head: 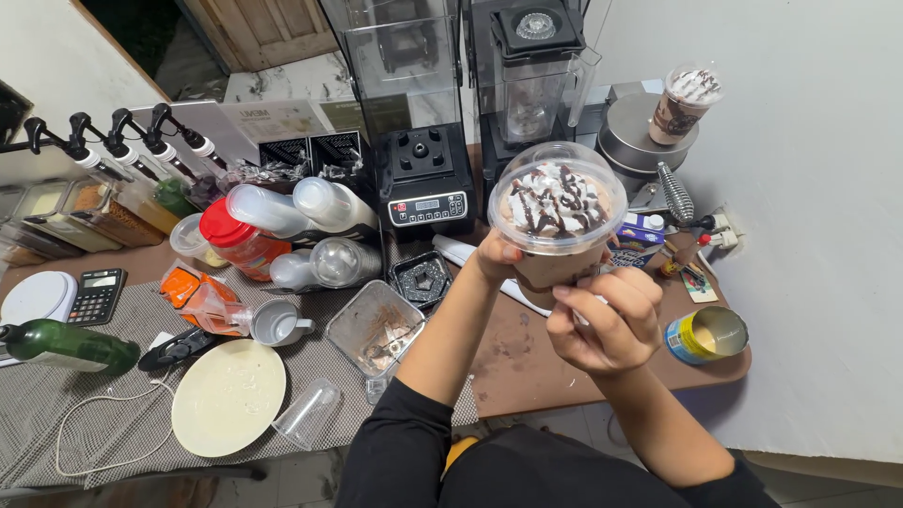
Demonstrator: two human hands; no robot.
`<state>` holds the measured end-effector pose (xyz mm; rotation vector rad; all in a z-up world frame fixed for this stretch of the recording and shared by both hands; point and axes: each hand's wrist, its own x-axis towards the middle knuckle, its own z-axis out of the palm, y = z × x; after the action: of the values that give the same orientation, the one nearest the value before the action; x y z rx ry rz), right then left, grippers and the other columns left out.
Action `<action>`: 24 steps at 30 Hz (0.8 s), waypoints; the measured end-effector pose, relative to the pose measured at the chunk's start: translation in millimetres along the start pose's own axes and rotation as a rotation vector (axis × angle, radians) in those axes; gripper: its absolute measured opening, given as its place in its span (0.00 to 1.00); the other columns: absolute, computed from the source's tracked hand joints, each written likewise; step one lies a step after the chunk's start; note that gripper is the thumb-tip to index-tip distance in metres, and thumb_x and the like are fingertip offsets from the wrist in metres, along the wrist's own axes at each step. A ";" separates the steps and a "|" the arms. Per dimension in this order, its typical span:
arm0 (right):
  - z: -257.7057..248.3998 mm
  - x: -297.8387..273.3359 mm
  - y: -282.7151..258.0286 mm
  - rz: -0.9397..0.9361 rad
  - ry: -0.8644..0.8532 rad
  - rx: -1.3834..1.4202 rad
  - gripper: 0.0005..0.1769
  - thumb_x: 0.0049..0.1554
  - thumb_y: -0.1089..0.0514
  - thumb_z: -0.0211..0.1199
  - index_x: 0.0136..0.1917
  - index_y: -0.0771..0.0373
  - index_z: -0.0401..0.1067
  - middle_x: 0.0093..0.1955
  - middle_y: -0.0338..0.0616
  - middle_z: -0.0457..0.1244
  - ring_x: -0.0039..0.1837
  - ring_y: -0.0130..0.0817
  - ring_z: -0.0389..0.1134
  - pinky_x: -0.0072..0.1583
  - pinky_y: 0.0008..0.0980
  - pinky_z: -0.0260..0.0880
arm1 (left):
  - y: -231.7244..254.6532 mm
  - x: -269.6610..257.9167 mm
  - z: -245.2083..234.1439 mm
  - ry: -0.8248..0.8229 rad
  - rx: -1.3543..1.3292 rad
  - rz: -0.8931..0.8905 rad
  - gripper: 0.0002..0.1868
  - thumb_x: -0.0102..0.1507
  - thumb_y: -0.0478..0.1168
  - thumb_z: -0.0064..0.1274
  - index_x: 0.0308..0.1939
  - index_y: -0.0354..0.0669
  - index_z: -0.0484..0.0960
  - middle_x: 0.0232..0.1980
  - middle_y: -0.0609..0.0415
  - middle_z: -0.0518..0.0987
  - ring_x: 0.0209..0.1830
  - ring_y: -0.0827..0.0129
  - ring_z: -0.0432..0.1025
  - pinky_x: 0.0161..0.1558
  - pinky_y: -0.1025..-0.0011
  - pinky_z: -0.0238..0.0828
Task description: The person scoops a blended mixture from a blender jar into a plastic cup using a spoon. They then add whipped cream from a piping bag and drizzle chocolate sauce over the top. Finally, they place a lid on the cup and apply a branded sticker.
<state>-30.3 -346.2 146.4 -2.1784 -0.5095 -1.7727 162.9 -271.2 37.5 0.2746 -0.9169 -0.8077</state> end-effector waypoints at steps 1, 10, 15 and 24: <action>1.1 3.1 -1.0 0.013 0.000 0.001 0.12 0.49 0.62 0.69 0.48 0.59 0.77 0.50 0.40 0.62 0.52 0.42 0.62 0.54 0.39 0.67 | 2.0 0.7 4.7 0.010 -0.003 0.012 0.49 0.52 0.45 0.71 0.73 0.29 0.65 0.67 0.39 0.76 0.66 0.54 0.73 0.69 0.59 0.70; 11.1 10.2 -6.8 0.126 -0.005 0.023 0.11 0.45 0.65 0.68 0.44 0.59 0.75 0.47 0.38 0.64 0.53 0.43 0.62 0.57 0.41 0.66 | 27.3 3.2 29.2 0.003 0.016 0.052 0.50 0.53 0.49 0.70 0.73 0.28 0.66 0.64 0.37 0.76 0.63 0.52 0.74 0.65 0.56 0.71; 14.5 13.3 -4.3 0.134 0.025 0.046 0.13 0.44 0.67 0.69 0.44 0.62 0.74 0.47 0.42 0.64 0.51 0.44 0.63 0.54 0.39 0.67 | 27.3 2.5 24.1 0.063 0.122 0.115 0.52 0.49 0.46 0.73 0.73 0.34 0.64 0.67 0.42 0.75 0.66 0.55 0.72 0.70 0.59 0.68; 22.3 12.2 -18.5 0.216 0.061 0.101 0.14 0.45 0.69 0.72 0.45 0.64 0.73 0.47 0.45 0.61 0.47 0.38 0.65 0.49 0.34 0.68 | 27.0 -7.0 5.9 0.056 0.181 0.050 0.55 0.49 0.45 0.73 0.75 0.27 0.62 0.67 0.39 0.73 0.67 0.54 0.71 0.71 0.59 0.66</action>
<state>-16.7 -318.8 153.8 -2.0206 -0.3280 -1.6554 169.3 -247.0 51.2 0.4282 -0.9416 -0.6688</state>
